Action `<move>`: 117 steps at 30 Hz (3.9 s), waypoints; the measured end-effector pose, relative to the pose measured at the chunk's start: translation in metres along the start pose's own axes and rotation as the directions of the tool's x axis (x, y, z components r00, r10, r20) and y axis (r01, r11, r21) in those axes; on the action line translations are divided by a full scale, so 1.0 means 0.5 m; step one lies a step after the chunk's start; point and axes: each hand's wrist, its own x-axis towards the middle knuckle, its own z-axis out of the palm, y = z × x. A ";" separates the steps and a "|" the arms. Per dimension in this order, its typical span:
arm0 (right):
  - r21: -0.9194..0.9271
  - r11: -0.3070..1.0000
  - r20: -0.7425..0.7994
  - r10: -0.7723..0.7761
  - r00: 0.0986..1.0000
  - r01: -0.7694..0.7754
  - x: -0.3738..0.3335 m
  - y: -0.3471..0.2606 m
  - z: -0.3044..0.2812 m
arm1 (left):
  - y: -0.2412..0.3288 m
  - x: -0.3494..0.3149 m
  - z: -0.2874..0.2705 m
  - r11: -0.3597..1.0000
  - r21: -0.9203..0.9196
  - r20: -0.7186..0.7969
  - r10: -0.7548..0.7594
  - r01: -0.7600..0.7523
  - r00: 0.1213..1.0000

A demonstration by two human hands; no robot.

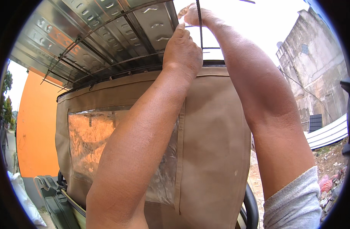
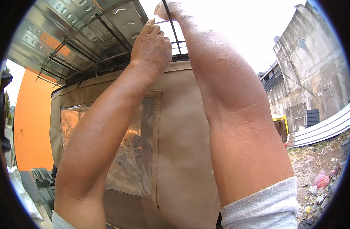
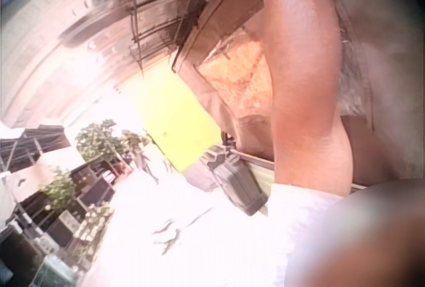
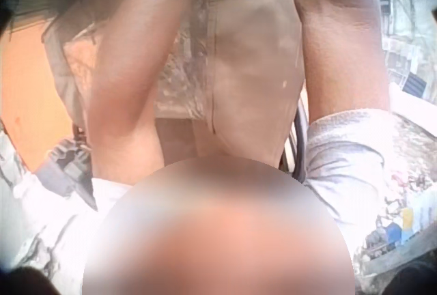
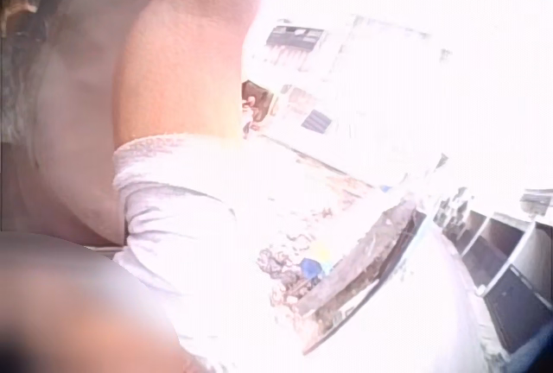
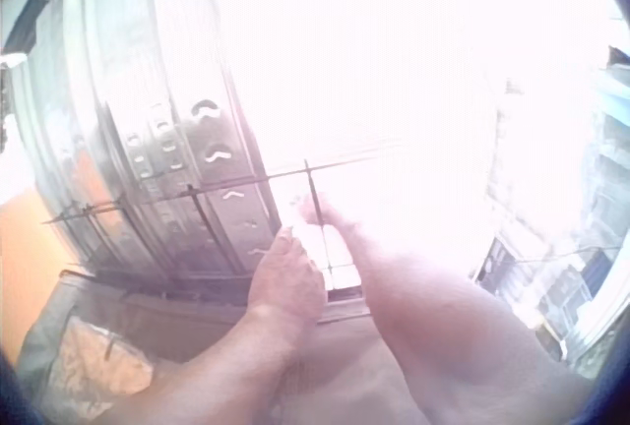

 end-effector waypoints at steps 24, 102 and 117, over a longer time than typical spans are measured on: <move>0.109 0.991 -0.064 0.082 0.995 -0.074 -0.078 0.004 -0.032 | -0.001 0.063 -0.042 1.000 -0.011 0.224 -0.015 0.018 0.974; -0.008 0.995 0.158 0.099 0.982 -0.099 -0.071 0.010 -0.038 | 0.012 0.055 0.033 0.994 0.061 -0.044 -0.092 0.095 0.995; 0.557 0.825 0.230 -0.039 0.972 -0.099 -0.101 0.044 -0.070 | 0.037 0.094 0.072 0.925 0.238 -0.239 -0.239 0.296 0.941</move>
